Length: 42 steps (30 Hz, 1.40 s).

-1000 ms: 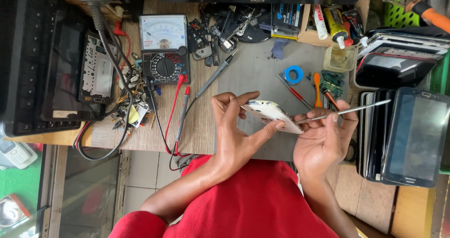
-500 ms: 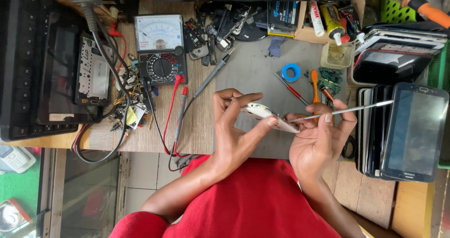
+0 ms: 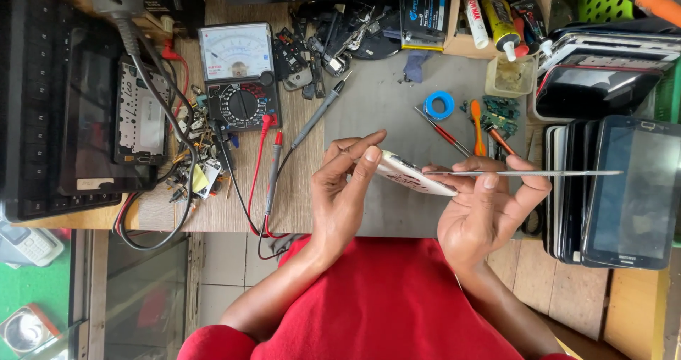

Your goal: Using a pry tool to open the back casing of a smartphone and removing the battery.

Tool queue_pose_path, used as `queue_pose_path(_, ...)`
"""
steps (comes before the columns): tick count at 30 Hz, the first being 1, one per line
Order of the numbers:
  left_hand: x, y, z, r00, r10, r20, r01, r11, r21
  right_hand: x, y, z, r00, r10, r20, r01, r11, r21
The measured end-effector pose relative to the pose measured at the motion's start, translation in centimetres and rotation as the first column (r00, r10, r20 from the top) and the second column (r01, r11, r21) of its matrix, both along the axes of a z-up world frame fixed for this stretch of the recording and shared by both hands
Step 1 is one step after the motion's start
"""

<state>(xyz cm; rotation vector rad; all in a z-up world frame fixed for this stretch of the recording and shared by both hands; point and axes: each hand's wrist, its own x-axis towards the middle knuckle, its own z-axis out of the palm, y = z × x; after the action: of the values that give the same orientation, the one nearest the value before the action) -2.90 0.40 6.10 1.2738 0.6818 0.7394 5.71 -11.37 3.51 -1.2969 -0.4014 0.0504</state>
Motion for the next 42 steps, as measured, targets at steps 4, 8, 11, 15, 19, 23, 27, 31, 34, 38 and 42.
queue_pose_path(4, 0.0, 0.2, 1.0, 1.000, -0.009, -0.016, 0.010, 0.998, 0.065, 0.3, -0.2, -0.7, 0.995, 0.001, -0.103, 0.009, 0.995, 0.095)
queue_pose_path(8, 0.1, 0.5, 1.1, 1.000, -0.024, -0.005, 0.025, 0.999, 0.047, 0.2, 0.2, -0.6, 0.987, -0.043, -0.155, 0.066, 0.987, 0.146)
queue_pose_path(11, 0.2, 0.6, -0.1, 1.000, 0.007, 0.020, -0.006, 1.000, -0.010, 0.3, 0.1, -0.8, 0.985, -0.042, -0.169, 0.069, 0.986, 0.154)
queue_pose_path(15, 0.6, 0.2, -1.9, 0.990, 0.098, 0.105, -0.089, 0.992, -0.088, -0.1, 0.4, -0.3, 0.985, -0.027, -0.168, 0.053, 0.987, 0.152)
queue_pose_path(19, 1.2, -0.2, -3.5, 0.969, 0.192, 0.152, -0.184, 0.981, -0.065, 0.0, 0.2, -0.8, 0.990, 0.005, -0.143, 0.015, 0.991, 0.136)
queue_pose_path(23, 1.6, -0.2, -3.7, 0.959, 0.224, 0.176, -0.216, 0.974, -0.063, -0.1, 0.3, -1.0, 0.995, 0.008, -0.104, 0.005, 0.993, 0.119)
queue_pose_path(27, 1.7, -0.2, -3.8, 0.960, 0.194, 0.200, -0.181, 0.980, -0.080, -0.3, 0.5, -0.6, 0.997, -0.007, -0.075, 0.014, 0.995, 0.096)
queue_pose_path(31, 1.4, 0.0, -3.4, 0.966, 0.126, 0.224, -0.116, 0.992, -0.059, 0.1, -0.1, -1.4, 0.998, -0.005, -0.067, 0.011, 0.996, 0.087)
queue_pose_path(34, 1.6, -0.5, -2.5, 0.959, 0.113, 0.259, -0.099, 0.993, -0.067, 0.3, -0.3, -1.8, 0.997, 0.010, -0.081, -0.002, 0.995, 0.095)
queue_pose_path(38, 2.0, -1.3, -2.2, 0.931, 0.106, 0.349, -0.067, 0.990, -0.124, 0.4, -0.6, -1.8, 0.995, -0.004, -0.100, 0.016, 0.993, 0.113)
queue_pose_path(42, 2.4, -1.8, -1.2, 0.930, 0.092, 0.356, -0.067, 0.995, -0.080, 1.1, -1.5, 1.0, 0.997, -0.031, 0.076, 0.034, 0.999, -0.039)
